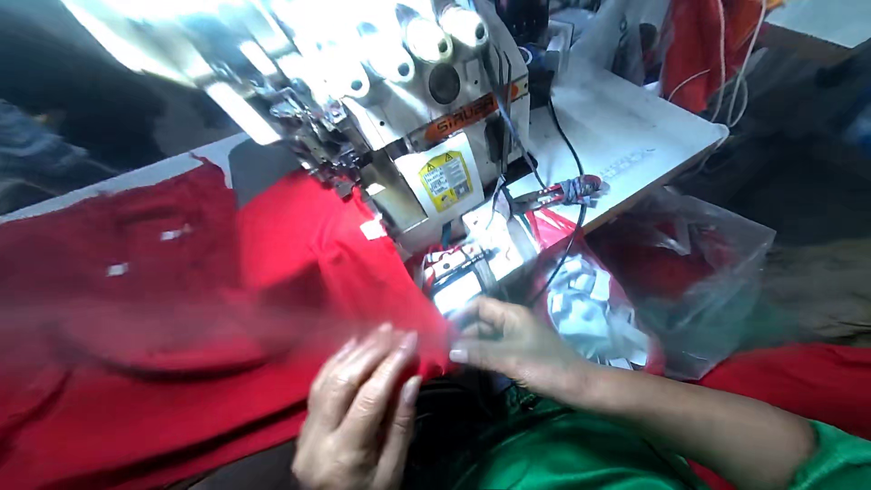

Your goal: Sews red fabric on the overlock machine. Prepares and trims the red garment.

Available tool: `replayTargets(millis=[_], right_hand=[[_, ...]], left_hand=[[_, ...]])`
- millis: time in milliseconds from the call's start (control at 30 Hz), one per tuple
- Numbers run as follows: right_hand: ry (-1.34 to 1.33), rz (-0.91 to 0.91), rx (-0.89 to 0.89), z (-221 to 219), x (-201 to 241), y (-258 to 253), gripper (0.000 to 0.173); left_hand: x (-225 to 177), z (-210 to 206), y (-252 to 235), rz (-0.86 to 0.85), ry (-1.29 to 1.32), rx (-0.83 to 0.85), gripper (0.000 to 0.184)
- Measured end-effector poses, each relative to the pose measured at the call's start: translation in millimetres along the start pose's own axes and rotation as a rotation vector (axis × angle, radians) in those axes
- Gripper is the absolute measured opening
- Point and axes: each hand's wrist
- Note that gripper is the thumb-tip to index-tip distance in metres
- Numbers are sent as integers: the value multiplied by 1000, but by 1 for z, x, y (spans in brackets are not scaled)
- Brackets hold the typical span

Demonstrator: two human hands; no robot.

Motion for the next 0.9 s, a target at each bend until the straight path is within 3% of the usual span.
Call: replayTargets(millis=[233, 467, 633, 733, 900], right_hand=[[-35, 43, 37, -6, 16, 6, 41], [222, 345, 142, 2, 37, 6, 47], [291, 476, 179, 4, 48, 2, 39], [329, 644, 206, 2, 47, -3, 26], [374, 921, 70, -4, 31, -10, 12]], left_hand=[[-4, -18, 19, -78, -122, -111, 35], [-4, -12, 3, -195, -138, -180, 22], [-2, 3, -11, -203, -87, -93, 21], [-2, 9, -15, -184, -76, -67, 22], [-10, 10, -20, -138, -21, -54, 21]])
Point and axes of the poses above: each hand's wrist, its own y-axis away from the middle knuckle, its own z-axis out of the back of the hand, x = y × z, and after that the axes turned 14 degrees about -x, right-handed
